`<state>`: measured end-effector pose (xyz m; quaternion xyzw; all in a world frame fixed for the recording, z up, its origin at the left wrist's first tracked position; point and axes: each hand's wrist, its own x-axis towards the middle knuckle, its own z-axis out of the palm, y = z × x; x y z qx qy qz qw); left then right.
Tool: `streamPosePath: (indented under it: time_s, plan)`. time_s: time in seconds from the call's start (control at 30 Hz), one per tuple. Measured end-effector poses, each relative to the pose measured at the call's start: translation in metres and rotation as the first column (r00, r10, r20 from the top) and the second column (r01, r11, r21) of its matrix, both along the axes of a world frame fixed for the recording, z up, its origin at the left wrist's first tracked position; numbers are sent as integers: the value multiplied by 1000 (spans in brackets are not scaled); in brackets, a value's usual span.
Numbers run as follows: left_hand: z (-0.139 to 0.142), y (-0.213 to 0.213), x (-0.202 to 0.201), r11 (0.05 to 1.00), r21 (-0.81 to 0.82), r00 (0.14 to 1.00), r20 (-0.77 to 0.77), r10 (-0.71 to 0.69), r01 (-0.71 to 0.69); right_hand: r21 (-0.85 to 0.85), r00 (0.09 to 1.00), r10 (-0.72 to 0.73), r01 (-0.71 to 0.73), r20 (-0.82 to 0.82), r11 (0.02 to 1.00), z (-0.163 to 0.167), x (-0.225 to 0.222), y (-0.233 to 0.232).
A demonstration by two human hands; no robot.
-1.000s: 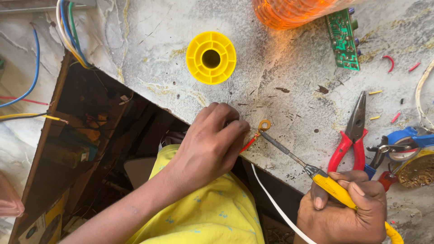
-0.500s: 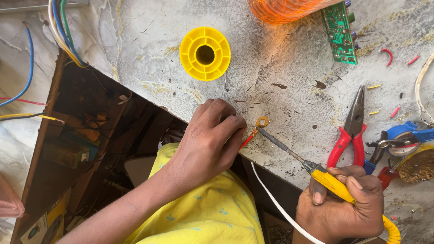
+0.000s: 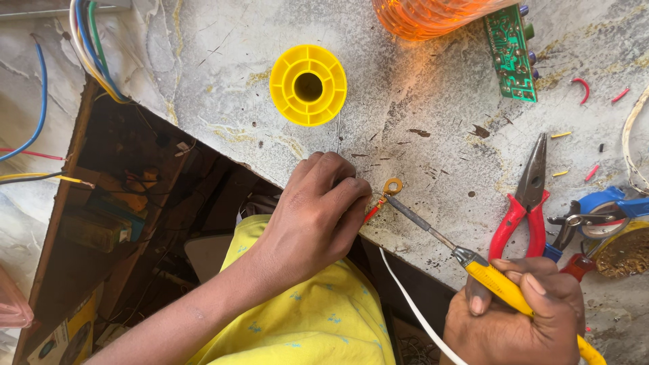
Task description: The person strips the insulation from a red wire using pliers, then solders a ring terminal onto the exposed end using a soldering iron and solder wire. The person then picks up a red amplifier unit.
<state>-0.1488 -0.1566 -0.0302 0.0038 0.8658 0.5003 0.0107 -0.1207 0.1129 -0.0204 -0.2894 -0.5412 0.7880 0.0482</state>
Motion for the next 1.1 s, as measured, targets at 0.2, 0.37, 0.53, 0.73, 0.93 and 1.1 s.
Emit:
streamPosePath:
  time_s: [0.2,0.37,0.53,0.73,0.93,1.1]
  plan:
    - [0,0,0,1000,-5,1000,6,1,-1,91,990,115,-108,-78,990,11,7,-2]
    - [0,-1,0,1000,10,1000,6,6,-6,100,989,146,-147,13,984,20,6,1]
    - [1,-2,-1,1000,11,1000,25,-7,7,77,993,112,-109,-32,991,9,11,10]
    - [0,-1,1,1000,7,1000,23,4,-4,87,990,134,-130,-41,988,13,11,5]
    - [0,0,-1,1000,-11,1000,18,-4,4,510,862,506,-452,38,732,33,-8,-2]
    - [0,1,0,1000,-14,1000,23,-3,4,997,714,698,-79,48,12,12,5,-2]
